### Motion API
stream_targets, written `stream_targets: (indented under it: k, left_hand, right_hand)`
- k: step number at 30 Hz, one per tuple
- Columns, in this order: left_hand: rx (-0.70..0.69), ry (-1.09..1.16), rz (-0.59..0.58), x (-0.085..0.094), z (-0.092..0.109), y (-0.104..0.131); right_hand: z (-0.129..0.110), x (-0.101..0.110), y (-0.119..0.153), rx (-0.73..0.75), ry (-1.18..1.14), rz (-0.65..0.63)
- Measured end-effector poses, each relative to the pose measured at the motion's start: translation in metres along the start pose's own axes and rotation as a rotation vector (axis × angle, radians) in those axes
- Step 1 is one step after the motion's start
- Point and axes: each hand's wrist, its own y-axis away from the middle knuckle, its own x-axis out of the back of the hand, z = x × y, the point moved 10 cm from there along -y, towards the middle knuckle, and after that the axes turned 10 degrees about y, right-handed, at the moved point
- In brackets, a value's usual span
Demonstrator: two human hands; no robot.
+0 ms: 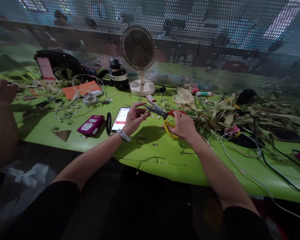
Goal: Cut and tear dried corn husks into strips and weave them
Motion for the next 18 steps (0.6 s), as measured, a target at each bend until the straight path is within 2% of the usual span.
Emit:
stream_targets:
  k: [13, 18]
  left_hand:
    - [0.007, 0.005, 0.008, -0.001, 0.002, 0.000]
    - [0.041, 0.011, 0.016, 0.002, -0.002, -0.001]
  right_hand:
    - [0.004, -0.004, 0.000, 0.002, 0.096, 0.014]
    - [0.012, -0.003, 0.000, -0.088, 0.029, 0.013]
